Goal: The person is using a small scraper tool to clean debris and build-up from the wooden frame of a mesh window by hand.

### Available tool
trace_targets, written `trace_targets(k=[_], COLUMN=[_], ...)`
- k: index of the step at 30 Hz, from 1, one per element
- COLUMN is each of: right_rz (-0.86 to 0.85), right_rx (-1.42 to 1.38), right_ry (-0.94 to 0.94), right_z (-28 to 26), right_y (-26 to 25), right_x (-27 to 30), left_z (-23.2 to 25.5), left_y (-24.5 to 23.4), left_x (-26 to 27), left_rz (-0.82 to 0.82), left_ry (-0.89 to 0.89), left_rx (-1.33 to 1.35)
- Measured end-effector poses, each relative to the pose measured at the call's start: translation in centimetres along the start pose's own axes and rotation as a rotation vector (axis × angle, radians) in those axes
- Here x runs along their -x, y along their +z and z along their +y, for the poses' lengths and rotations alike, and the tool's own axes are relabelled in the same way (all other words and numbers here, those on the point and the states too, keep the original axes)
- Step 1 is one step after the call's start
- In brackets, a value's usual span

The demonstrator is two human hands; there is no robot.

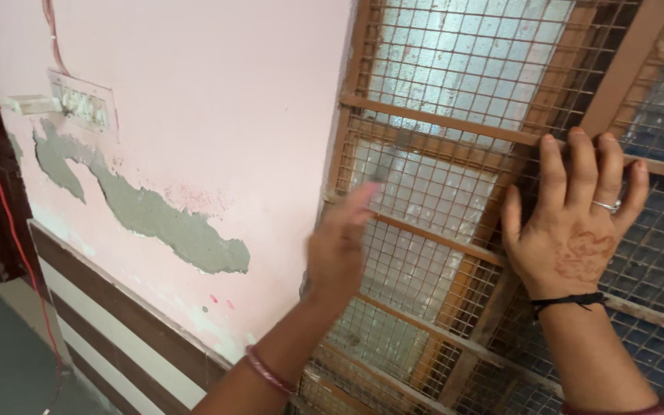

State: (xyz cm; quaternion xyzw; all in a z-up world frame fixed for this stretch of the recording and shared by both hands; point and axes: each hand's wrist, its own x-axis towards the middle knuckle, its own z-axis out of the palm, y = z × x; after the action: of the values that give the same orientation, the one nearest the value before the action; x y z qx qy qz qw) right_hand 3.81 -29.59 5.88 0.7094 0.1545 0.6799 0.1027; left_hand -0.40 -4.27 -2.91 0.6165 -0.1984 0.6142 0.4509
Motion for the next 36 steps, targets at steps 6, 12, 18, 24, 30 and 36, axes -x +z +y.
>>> trace_targets(k=[6,12,18,24,30,36], right_rz=[-0.003,0.006,-0.008,-0.006,-0.024,-0.042], right_rx=[-0.44,0.095,0.103,0.099,0.11,0.128], right_ry=[0.071,-0.036,-0.048,-0.046,-0.043,-0.029], right_z=[-0.1,0.8,1.3,1.3,1.4,1.7], right_y=[-0.9,1.5,2.3,2.3,2.5,3.1], right_x=[-0.4,0.9,1.9,1.8,2.0,2.6], left_z=[-0.9,-1.0,1.8,2.7,1.1,1.1], left_y=[0.9,-2.4,-0.5,0.7,-2.1,-1.8], left_x=[-2.1,-1.2,-2.6,3.2,-2.0,3.2], left_rz=[-0.301,0.153,-0.096,-0.056,-0.204,-0.24], left_ry=[-0.071,-0.128,-0.701,0.021,-0.618,-0.244], left_rx=[-0.405,-0.199,-0.164,0.056,-0.287,-0.086])
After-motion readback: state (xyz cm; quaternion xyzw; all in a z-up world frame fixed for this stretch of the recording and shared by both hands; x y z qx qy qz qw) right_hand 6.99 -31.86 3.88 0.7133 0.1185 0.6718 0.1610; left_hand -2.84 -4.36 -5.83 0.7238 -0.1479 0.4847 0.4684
